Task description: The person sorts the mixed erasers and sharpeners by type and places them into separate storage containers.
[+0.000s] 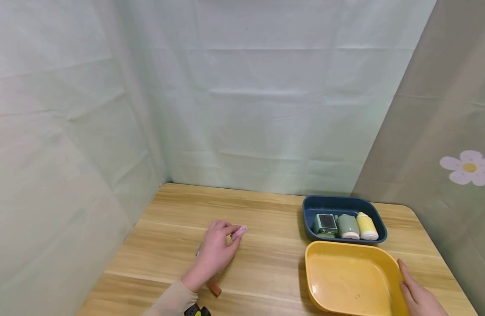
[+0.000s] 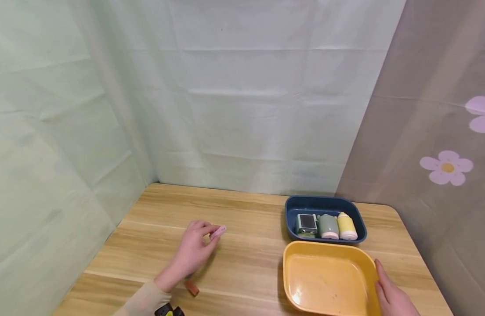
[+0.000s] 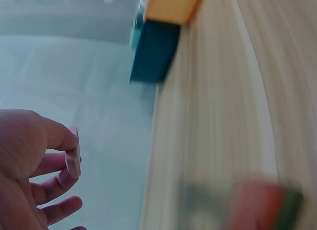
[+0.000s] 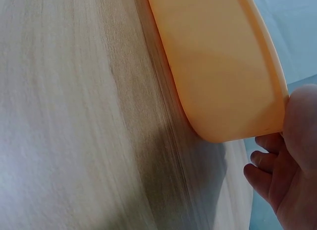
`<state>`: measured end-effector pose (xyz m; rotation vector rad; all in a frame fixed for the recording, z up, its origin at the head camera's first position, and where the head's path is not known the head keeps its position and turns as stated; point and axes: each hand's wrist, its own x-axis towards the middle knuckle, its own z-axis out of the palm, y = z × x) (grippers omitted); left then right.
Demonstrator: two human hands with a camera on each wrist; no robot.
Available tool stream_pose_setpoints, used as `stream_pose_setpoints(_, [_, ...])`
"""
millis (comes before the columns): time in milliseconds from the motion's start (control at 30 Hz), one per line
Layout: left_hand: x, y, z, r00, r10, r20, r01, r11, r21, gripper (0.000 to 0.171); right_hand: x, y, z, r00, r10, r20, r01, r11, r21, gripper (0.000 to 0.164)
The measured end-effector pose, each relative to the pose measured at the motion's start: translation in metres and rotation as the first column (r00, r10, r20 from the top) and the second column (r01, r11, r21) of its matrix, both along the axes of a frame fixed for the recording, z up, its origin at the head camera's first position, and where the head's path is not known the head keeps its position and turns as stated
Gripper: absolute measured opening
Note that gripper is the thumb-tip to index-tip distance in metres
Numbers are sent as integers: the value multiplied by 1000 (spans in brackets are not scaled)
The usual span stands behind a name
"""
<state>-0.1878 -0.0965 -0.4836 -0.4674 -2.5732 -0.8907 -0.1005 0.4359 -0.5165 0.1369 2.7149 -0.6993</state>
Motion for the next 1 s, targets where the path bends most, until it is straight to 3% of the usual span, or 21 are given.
stream_pose_setpoints(267, [8, 56, 12, 990, -141, 31, 142, 990, -28, 20, 1, 1, -1, 1000, -8, 10, 8, 1000, -4, 70])
stream_pose_setpoints(500, [13, 99, 15, 969, -247, 16, 247, 968, -51, 17, 2, -3, 4, 999, 11, -44, -10, 1000, 23, 63])
stream_pose_setpoints(733, [16, 133, 14, 957, -291, 12, 290, 951, -108, 18, 1, -1, 2, 999, 4, -45, -4, 1000, 12, 64])
stream_pose_setpoints(1000, [16, 163, 10, 951, -301, 71, 309, 922, -234, 16, 2, -3, 3, 1000, -12, -23, 12, 1000, 9, 66])
